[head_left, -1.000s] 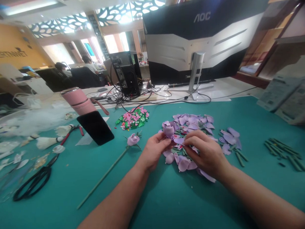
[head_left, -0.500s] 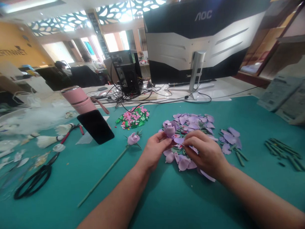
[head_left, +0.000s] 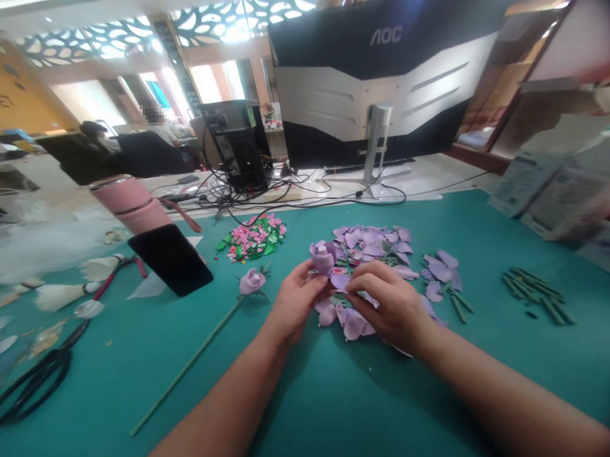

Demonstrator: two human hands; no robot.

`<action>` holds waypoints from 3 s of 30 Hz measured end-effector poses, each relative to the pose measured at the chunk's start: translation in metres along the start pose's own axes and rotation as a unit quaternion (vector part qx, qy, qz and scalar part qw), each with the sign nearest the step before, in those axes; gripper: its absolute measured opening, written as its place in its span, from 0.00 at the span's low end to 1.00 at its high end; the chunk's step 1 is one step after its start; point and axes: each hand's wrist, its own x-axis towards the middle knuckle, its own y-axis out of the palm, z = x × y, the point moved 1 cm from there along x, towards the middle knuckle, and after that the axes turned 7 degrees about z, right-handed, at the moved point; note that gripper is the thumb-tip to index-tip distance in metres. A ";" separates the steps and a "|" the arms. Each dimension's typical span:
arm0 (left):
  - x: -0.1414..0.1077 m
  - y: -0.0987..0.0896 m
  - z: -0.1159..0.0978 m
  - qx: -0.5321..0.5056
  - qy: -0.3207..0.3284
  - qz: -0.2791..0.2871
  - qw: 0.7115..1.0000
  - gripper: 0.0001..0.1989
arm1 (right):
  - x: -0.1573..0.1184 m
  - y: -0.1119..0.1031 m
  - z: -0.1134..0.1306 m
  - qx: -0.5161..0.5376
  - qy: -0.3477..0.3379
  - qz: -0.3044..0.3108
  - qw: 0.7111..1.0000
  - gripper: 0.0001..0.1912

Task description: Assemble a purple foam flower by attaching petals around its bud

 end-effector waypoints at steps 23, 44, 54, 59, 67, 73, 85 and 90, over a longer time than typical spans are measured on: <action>0.008 -0.010 -0.009 0.039 -0.032 -0.063 0.997 0.24 | -0.005 -0.059 -0.085 -0.145 0.248 -0.067 0.956 0.08; 0.007 -0.012 -0.004 0.048 -0.036 -0.049 0.997 0.23 | -0.027 -0.032 -0.134 -0.293 0.370 0.151 0.868 0.09; 0.006 -0.012 -0.004 0.041 -0.031 -0.033 0.998 0.21 | -0.020 -0.050 -0.120 -0.238 0.425 0.083 0.869 0.09; 0.006 -0.011 -0.004 0.038 -0.035 -0.033 0.998 0.22 | -0.009 -0.040 -0.091 -0.235 0.321 0.104 0.912 0.08; 0.004 -0.010 -0.007 0.044 -0.045 -0.034 0.997 0.21 | -0.003 -0.021 -0.067 -0.280 0.165 0.128 0.937 0.07; 0.006 -0.010 -0.008 0.051 -0.047 -0.038 0.997 0.22 | -0.003 -0.010 -0.057 -0.281 0.126 0.119 0.944 0.12; 0.004 -0.007 -0.008 0.053 -0.050 -0.029 0.997 0.16 | 0.001 -0.009 -0.041 -0.106 0.188 0.119 0.969 0.06; 0.003 -0.005 -0.005 0.052 -0.038 -0.020 0.998 0.15 | 0.002 -0.013 -0.038 0.066 0.286 0.114 0.949 0.07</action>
